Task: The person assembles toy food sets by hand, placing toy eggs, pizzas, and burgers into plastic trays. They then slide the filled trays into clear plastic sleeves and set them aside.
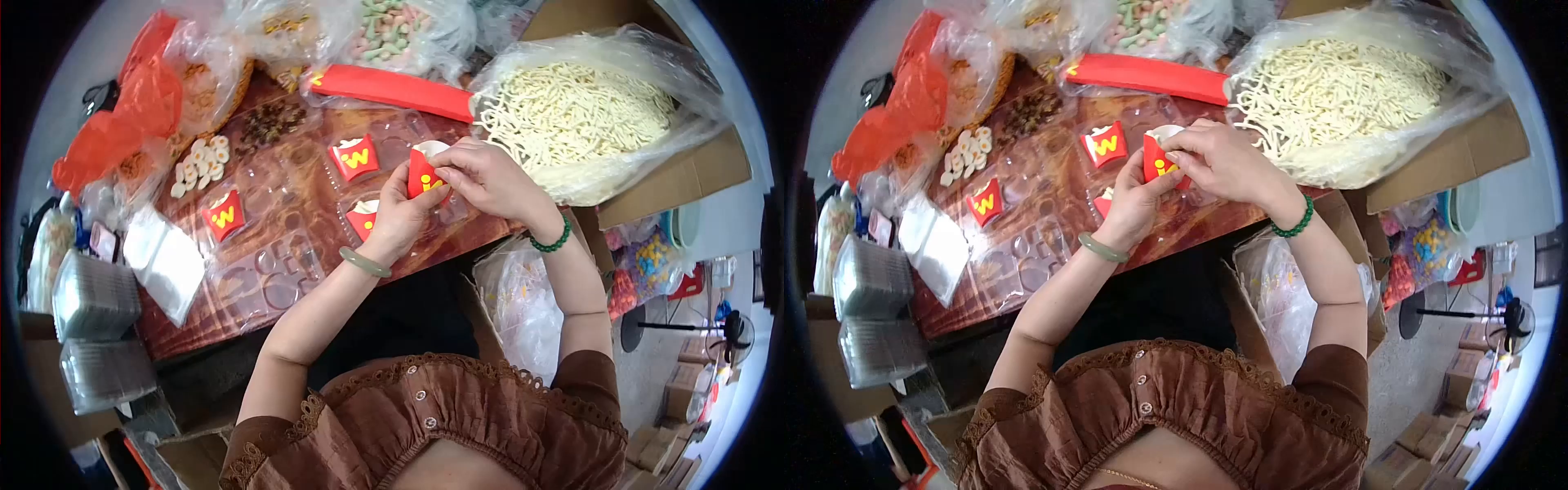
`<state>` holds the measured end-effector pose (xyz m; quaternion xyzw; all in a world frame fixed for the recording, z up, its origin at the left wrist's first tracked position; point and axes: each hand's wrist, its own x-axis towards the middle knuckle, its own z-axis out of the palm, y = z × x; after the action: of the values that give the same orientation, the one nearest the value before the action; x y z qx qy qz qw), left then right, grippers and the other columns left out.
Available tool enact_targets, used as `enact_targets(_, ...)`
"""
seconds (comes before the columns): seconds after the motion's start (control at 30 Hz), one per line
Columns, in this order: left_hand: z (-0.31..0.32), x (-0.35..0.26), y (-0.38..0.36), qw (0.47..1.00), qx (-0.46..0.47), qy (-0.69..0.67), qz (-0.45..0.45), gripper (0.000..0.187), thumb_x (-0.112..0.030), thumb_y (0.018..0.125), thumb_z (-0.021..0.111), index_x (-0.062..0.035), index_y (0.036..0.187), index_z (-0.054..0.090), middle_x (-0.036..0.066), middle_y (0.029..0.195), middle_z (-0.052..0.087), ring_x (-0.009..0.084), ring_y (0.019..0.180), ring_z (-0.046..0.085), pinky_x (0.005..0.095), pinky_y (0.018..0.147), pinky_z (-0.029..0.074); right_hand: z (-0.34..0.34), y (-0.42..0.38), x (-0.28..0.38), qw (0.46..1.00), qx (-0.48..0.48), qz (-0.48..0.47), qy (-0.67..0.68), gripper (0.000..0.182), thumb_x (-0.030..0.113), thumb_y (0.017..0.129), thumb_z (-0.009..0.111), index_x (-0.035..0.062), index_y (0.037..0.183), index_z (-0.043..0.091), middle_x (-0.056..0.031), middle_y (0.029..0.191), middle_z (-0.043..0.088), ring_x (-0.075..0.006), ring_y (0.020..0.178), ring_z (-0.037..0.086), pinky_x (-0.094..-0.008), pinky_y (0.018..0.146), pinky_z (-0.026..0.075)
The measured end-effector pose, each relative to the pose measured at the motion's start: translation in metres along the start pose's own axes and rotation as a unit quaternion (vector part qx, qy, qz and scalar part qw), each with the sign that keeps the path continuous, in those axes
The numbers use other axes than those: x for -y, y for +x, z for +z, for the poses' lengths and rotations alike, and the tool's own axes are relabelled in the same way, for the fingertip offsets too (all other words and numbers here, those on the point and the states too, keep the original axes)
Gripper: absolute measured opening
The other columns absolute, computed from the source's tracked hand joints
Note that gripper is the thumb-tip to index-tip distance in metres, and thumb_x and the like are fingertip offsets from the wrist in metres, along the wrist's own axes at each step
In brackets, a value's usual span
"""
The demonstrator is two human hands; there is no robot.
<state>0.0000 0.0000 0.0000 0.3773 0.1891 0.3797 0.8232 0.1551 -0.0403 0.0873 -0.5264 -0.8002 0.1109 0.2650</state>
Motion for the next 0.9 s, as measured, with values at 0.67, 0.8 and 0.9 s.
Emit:
enact_targets(0.67,-0.179,-0.081,-0.218,0.665,-0.318,0.653,0.172,0.12,-0.021,0.059,0.086,0.0061,0.143,0.005,0.031,0.146,0.015,0.0459,0.136,0.019,0.0484,0.11,0.026,0.241,0.145,0.14,0.937,0.244,-0.121,0.221,0.019,0.017,0.088,0.059,-0.0008,0.096,0.058,-0.017,0.09,0.066,-0.0295,0.086,0.065,-0.0382,0.075,0.05)
enact_targets(0.8,-0.169,-0.066,-0.2,0.673,-0.323,0.639,0.187,0.108,-0.011,0.064,0.083,0.0075,0.142,0.01,0.033,0.145,0.016,0.046,0.136,0.021,0.0477,0.11,0.027,0.253,0.143,0.138,0.957,0.195,-0.155,0.15,0.014,0.012,0.083,0.06,0.0014,0.092,0.058,-0.0147,0.087,0.065,-0.0334,0.085,0.063,-0.0421,0.076,0.047)
enact_targets(0.9,-0.173,-0.064,-0.191,0.66,-0.326,0.645,0.208,0.103,-0.008,0.066,0.08,0.0086,0.141,0.012,0.033,0.145,0.016,0.0462,0.135,0.022,0.0485,0.11,0.026,0.259,0.141,0.131,0.962,0.1,-0.163,0.196,0.011,0.009,0.083,0.06,0.0027,0.091,0.057,-0.0127,0.085,0.063,-0.0315,0.084,0.061,-0.0401,0.078,0.045)
